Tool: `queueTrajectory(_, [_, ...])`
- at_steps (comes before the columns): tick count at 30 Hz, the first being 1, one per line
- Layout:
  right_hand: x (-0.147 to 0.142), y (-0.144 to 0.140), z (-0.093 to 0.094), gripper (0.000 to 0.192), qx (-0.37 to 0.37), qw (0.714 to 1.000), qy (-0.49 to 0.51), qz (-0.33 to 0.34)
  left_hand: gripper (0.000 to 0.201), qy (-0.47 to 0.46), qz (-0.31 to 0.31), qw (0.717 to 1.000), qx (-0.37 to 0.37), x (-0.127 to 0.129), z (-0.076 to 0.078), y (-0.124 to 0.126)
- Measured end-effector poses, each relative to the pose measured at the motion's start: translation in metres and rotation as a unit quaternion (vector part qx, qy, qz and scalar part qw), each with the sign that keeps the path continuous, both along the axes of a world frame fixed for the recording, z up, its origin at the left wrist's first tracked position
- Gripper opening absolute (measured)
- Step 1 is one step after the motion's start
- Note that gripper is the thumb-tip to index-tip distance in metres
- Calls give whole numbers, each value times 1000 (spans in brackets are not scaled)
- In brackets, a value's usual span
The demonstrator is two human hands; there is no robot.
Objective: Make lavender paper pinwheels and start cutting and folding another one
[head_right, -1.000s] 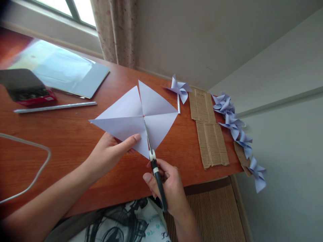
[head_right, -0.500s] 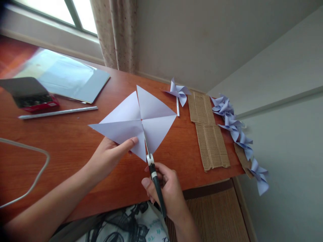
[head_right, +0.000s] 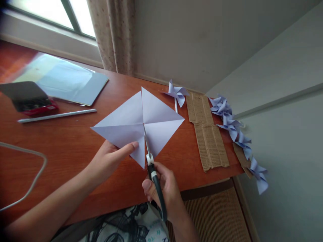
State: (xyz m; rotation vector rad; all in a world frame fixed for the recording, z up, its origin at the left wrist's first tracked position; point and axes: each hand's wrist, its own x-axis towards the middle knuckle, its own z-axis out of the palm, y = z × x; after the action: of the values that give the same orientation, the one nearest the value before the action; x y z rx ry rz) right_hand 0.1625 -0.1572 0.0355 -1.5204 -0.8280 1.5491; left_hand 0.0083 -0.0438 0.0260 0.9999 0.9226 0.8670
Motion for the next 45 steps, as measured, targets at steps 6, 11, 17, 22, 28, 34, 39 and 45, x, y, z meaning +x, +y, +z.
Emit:
queueTrajectory(6, [0,0,-2,49,-8,1000,-7,-14,20,-6,-22,1000,-7,1,0,-2])
queueTrajectory(11, [1,1,-3,47,-4,1000,-30,0,22,-18,-23,1000,-12,3,2,-3])
queueTrajectory(17, [-1,1,-3,46,0,999,-23,-30,18,-16,-49,999,-2,3,2,-3])
queueTrajectory(22, [-2,0,-5,47,-7,999,-27,-44,17,-21,-54,998,6,3,3,-2])
queueTrajectory(28, [-2,-1,-7,46,-2,999,-31,-41,17,-22,-60,998,6,2,4,-3])
queueTrajectory(34, [-2,0,-5,45,1,999,-34,-35,17,-23,-64,998,2,3,5,-2])
queueTrajectory(39, [-2,-1,-6,45,6,999,-32,-36,16,-38,-63,997,1,3,5,-2])
queueTrajectory(45, [0,-4,-16,47,27,998,-22,-46,11,-61,-57,997,-1,3,1,-2])
